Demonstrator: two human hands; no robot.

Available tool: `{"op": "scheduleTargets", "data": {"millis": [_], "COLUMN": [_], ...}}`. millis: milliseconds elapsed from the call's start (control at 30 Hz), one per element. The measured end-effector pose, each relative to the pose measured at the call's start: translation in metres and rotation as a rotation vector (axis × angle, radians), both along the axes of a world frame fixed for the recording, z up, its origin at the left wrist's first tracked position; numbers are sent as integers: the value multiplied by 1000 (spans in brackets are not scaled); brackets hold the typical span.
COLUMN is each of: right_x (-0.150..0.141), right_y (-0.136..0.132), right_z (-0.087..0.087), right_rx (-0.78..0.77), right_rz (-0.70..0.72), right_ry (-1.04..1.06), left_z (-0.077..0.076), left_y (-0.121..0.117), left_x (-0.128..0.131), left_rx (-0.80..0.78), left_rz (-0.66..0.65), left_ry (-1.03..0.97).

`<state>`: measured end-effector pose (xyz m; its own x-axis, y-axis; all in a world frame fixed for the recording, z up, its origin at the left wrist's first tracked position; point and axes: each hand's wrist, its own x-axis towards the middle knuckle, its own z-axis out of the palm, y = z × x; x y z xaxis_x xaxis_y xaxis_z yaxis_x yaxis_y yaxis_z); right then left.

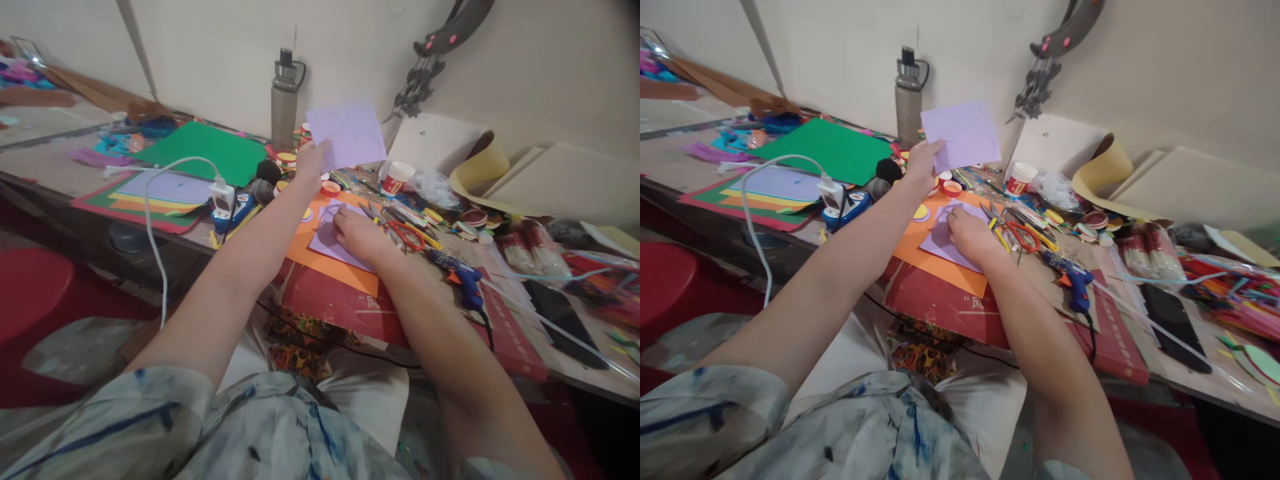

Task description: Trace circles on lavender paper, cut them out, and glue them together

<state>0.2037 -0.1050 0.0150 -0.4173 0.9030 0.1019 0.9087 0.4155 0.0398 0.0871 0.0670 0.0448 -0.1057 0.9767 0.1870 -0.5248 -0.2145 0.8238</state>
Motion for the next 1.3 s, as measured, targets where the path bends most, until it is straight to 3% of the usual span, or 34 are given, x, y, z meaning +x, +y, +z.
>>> {"op": "scheduleTargets", "data": {"millis": [133, 200, 267, 367, 433, 467, 533, 600, 667, 700, 767, 833, 933, 1100, 1200, 1300], "right_x": [15, 19, 19, 16, 20, 24, 37, 51, 61, 64, 66, 63, 57, 58, 65, 68], "right_y": [-9, -22, -38, -56, -59, -58, -51, -42, -32, -28, -22, -17, -13, -10, -5, 2], "right_z": [14, 27, 41, 59, 66, 67, 65, 59, 50, 45, 36, 29, 24, 19, 15, 14], "right_rx": [-20, -78, -261, -742, -891, -890, -715, -327, -4, 16, -97, -216, -258, -37, 188, 273], "right_rz": [-48, 33, 214, 465, 537, 518, 354, 49, -275, -398, -536, -566, -593, -772, -751, -582], "right_ry": [319, 512, 666, 715, 683, 663, 625, 539, 284, 126, -92, -171, -152, 5, 274, 751], "left_z": [4, 8, 12, 15, 16, 16, 16, 16, 17, 17, 17, 17, 15, 14, 14, 14], "left_y": [-3, -7, -13, -21, -26, -28, -30, -31, -32, -32, -34, -36, -38, -37, -36, -32], "left_x": [-1, -1, -1, -1, 0, 0, 0, 0, -1, -1, -2, -2, -1, -1, -2, -4], "left_rx": [-52, -63, -76, -96, -106, -105, -92, -80, -84, -89, -94, -106, -145, -143, -129, -140], "left_rz": [-86, -87, -86, -108, -154, -181, -216, -213, -187, -177, -170, -172, -173, -191, -190, -180], "left_ry": [3, -3, 10, 35, -2, -29, -53, -33, -9, -4, 1, -8, -81, -196, -251, -316]}}
